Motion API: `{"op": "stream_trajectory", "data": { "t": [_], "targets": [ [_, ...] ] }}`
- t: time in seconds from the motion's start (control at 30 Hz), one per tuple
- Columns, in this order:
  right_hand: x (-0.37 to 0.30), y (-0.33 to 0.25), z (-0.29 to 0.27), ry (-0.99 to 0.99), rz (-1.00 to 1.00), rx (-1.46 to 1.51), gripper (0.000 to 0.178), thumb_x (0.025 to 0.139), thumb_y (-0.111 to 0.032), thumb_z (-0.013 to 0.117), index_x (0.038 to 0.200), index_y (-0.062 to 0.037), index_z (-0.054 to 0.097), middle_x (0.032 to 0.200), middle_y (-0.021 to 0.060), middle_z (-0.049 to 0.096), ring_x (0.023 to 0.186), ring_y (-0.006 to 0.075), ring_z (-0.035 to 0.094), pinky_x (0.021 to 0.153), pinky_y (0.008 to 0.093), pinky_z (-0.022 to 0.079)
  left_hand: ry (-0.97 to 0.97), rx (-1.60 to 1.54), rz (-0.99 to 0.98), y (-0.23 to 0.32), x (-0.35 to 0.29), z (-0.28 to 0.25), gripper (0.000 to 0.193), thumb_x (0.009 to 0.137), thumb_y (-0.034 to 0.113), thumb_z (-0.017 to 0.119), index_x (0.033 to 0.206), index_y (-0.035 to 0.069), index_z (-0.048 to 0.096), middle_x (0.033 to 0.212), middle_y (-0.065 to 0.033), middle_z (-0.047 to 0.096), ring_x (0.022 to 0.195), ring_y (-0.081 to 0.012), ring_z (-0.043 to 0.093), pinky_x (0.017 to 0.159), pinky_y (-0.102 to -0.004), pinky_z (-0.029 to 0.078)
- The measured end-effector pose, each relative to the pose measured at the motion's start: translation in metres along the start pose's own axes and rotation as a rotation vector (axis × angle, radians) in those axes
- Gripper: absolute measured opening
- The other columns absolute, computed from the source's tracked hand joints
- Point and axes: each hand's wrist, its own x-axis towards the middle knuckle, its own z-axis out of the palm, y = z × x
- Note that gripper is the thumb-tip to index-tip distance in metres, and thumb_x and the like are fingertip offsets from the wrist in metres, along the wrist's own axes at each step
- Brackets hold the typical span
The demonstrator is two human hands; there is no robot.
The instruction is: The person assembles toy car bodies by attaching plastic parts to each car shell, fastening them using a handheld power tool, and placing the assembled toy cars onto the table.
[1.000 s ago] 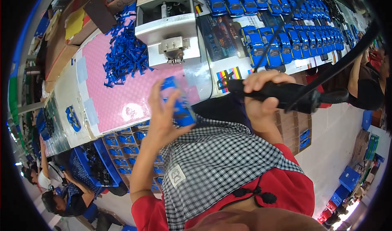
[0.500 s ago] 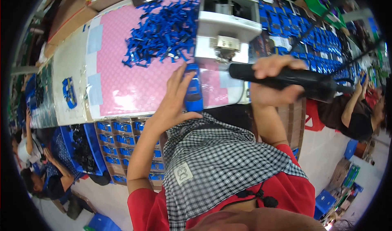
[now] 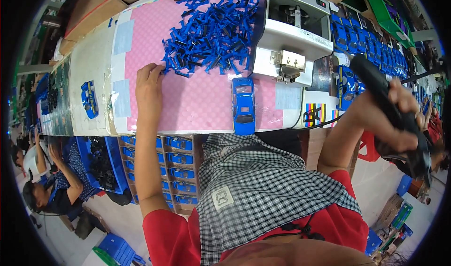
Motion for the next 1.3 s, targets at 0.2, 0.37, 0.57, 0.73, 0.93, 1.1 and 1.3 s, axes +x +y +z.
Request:
{"op": "stream_trajectory", "data": {
  "t": [0.2,0.37,0.57,0.73,0.93,1.1,1.3],
  "targets": [
    [-0.059,-0.037,0.024,-0.268,0.179,0.108,0.064,0.079,-0.060,0.062,0.108,-0.0077,0.040,0.076,0.0062,0.048,0.057,0.0174,0.052,0.058,0.0353,0.050,0.079,-0.051,-0.028,0.026,-0.003,-0.016,0.017,0.077,0.001,0.065,0.094,0.000,0.066,0.099,-0.0126,0.061,0.094,-0.0285,0.057,0.080,-0.0364,0.047],
    [-0.121,-0.029,0.011,-0.444,0.688,-0.131,0.059,0.076,-0.046,0.072,0.105,-0.0109,0.036,0.077,0.0082,0.052,0.063,0.0181,0.056,0.062,0.0353,0.051,-0.084,-0.238,-0.048,0.073,-0.008,-0.003,0.017,0.076,0.002,0.067,0.093,0.000,0.066,0.092,-0.0119,0.063,0.083,-0.0270,0.061,0.071,-0.0343,0.049],
    [-0.121,-0.017,0.014,-0.431,0.610,-0.059,0.055,0.079,-0.039,0.073,0.102,-0.0098,0.033,0.076,0.0087,0.051,0.060,0.0159,0.053,0.055,0.0302,0.050,-0.135,-0.427,0.115,0.117,0.010,0.029,0.019,0.073,0.003,0.068,0.092,0.001,0.066,0.089,-0.0104,0.062,0.082,-0.0265,0.061,0.069,-0.0338,0.050],
    [-0.119,-0.031,0.006,-0.475,0.677,-0.103,0.055,0.079,-0.040,0.072,0.103,-0.0108,0.032,0.080,0.0076,0.051,0.067,0.0152,0.054,0.064,0.0322,0.050,-0.394,-0.586,0.122,0.138,0.008,0.030,0.016,0.077,0.002,0.067,0.093,0.002,0.067,0.085,-0.0099,0.062,0.072,-0.0223,0.061,0.063,-0.0293,0.049],
    [-0.112,-0.034,-0.004,-0.559,0.667,-0.102,0.055,0.078,-0.039,0.071,0.104,-0.0117,0.031,0.083,0.0069,0.051,0.070,0.0154,0.055,0.070,0.0343,0.050,-0.373,-0.546,-0.009,0.150,0.004,0.019,0.027,0.077,0.002,0.068,0.103,0.004,0.064,0.076,-0.0067,0.058,0.062,-0.0177,0.055,0.057,-0.0281,0.046],
    [-0.111,-0.031,-0.012,-0.554,0.683,-0.066,0.054,0.078,-0.036,0.072,0.104,-0.0118,0.032,0.084,0.0075,0.052,0.071,0.0164,0.056,0.071,0.0354,0.050,-0.342,-0.408,-0.020,0.142,0.000,0.018,0.032,0.078,0.004,0.068,0.109,0.006,0.061,0.080,-0.0083,0.058,0.065,-0.0220,0.056,0.059,-0.0314,0.047],
    [-0.108,-0.039,-0.008,-0.533,0.731,-0.072,0.052,0.077,-0.033,0.073,0.103,-0.0113,0.034,0.084,0.0085,0.054,0.073,0.0172,0.057,0.071,0.0360,0.050,-0.494,-0.379,-0.086,0.128,0.000,0.003,0.028,0.083,0.002,0.058,0.110,0.006,0.060,0.090,-0.0137,0.059,0.077,-0.0318,0.060,0.067,-0.0377,0.048]
  ]
}}
